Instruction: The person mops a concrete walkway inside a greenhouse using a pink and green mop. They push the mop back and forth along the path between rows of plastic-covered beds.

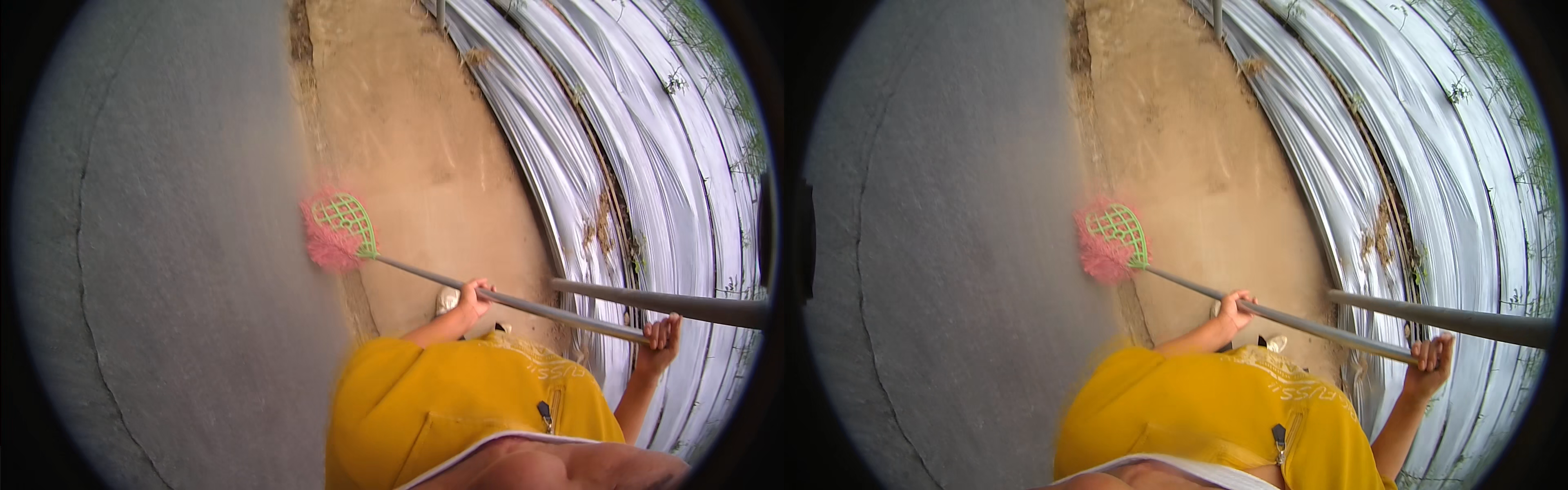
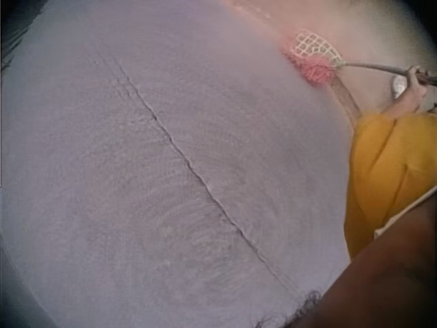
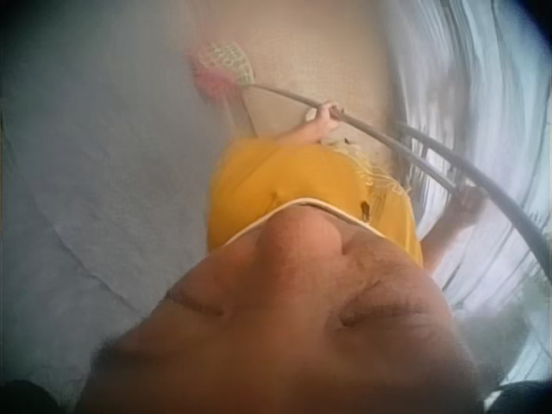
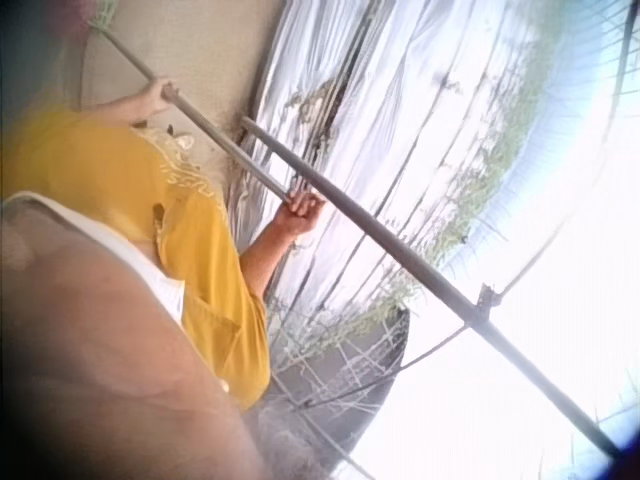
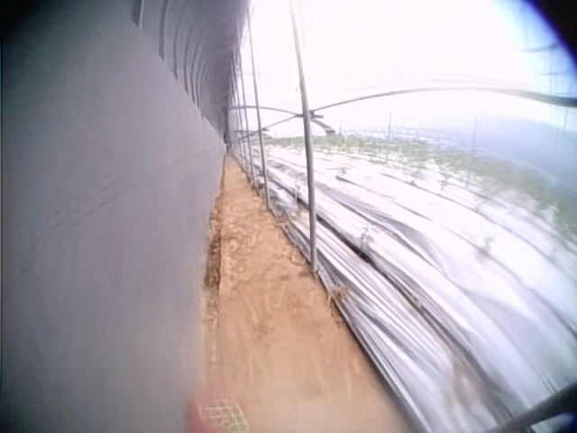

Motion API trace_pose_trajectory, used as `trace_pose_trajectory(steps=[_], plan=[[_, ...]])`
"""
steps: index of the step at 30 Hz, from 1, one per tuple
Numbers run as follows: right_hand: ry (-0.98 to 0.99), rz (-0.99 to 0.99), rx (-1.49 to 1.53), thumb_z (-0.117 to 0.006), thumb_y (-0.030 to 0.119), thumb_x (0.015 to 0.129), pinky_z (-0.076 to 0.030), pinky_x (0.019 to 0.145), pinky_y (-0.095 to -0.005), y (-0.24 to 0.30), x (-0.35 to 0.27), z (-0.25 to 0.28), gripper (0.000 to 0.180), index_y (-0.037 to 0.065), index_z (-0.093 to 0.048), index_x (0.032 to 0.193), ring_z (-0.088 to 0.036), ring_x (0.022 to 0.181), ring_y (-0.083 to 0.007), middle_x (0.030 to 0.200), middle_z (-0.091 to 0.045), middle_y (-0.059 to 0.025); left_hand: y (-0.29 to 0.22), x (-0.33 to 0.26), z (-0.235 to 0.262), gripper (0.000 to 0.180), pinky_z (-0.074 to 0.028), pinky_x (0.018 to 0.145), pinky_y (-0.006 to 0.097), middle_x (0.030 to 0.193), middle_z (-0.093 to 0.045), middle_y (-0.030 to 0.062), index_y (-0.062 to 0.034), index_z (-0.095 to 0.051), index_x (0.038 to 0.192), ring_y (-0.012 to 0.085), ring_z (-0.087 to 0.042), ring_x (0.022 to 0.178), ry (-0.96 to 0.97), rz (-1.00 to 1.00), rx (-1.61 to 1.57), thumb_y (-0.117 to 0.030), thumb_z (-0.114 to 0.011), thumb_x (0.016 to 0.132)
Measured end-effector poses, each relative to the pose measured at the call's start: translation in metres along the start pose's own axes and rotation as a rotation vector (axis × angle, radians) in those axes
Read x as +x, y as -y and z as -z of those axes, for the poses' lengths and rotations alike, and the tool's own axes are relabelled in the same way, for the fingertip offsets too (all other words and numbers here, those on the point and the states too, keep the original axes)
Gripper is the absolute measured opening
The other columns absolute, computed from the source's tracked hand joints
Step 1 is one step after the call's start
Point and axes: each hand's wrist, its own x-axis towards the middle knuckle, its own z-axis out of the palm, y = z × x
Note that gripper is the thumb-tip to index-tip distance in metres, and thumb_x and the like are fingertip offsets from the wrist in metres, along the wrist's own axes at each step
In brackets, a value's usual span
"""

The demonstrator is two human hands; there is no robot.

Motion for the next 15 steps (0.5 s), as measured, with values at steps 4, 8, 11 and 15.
trace_pose_trajectory(steps=[4, 8, 11, 15], plan=[[-0.031, 0.154, 0.038, -0.035, 0.023, 0.094, -0.034, 0.045, -0.0199, 0.023, -0.023, 0.035, 0.023, 0.009, -0.047, 0.082, -0.024, 0.034, -0.0037, 0.043, -0.023, 0.0056, 0.033, 0.004, -0.036, 0.016, -0.047, 0.065, 0.036, 0.052, -0.042, 0.0049, -0.0074, -0.043, 0.061, 0.0179, -0.044, 0.051, 0.096, 0.058, 0.143, -0.003, -0.054, 0.072], [-0.076, 0.27, -0.013, -0.032, 0.022, 0.094, -0.034, 0.046, -0.0208, 0.034, -0.066, 0.072, 0.024, 0.008, -0.045, 0.08, -0.022, 0.033, -0.0045, 0.043, -0.022, 0.0049, 0.073, 0.026, -0.04, 0.016, -0.046, 0.064, 0.034, 0.054, -0.043, 0.0048, -0.0075, -0.044, 0.061, 0.0181, -0.044, 0.052, 0.128, 0.108, 0.251, -0.003, -0.055, 0.072], [-0.083, 0.337, -0.024, -0.033, 0.023, 0.094, -0.034, 0.049, -0.0218, 0.046, -0.091, 0.096, 0.023, 0.008, -0.044, 0.08, -0.022, 0.034, -0.0051, 0.043, -0.021, 0.0049, 0.112, 0.043, -0.039, 0.016, -0.046, 0.066, 0.033, 0.056, -0.042, 0.005, -0.0071, -0.043, 0.063, 0.0183, -0.044, 0.055, 0.111, 0.177, 0.332, -0.002, -0.056, 0.071], [-0.247, 0.374, -0.06, -0.034, 0.023, 0.094, -0.032, 0.048, -0.0219, 0.089, -0.123, 0.127, 0.022, 0.009, -0.043, 0.079, -0.02, 0.034, -0.005, 0.042, -0.022, 0.0053, 0.178, 0.043, -0.031, 0.016, -0.047, 0.062, 0.034, 0.054, -0.044, 0.0046, -0.0077, -0.044, 0.061, 0.0188, -0.044, 0.052, 0.049, 0.275, 0.46, -0.004, -0.056, 0.071]])
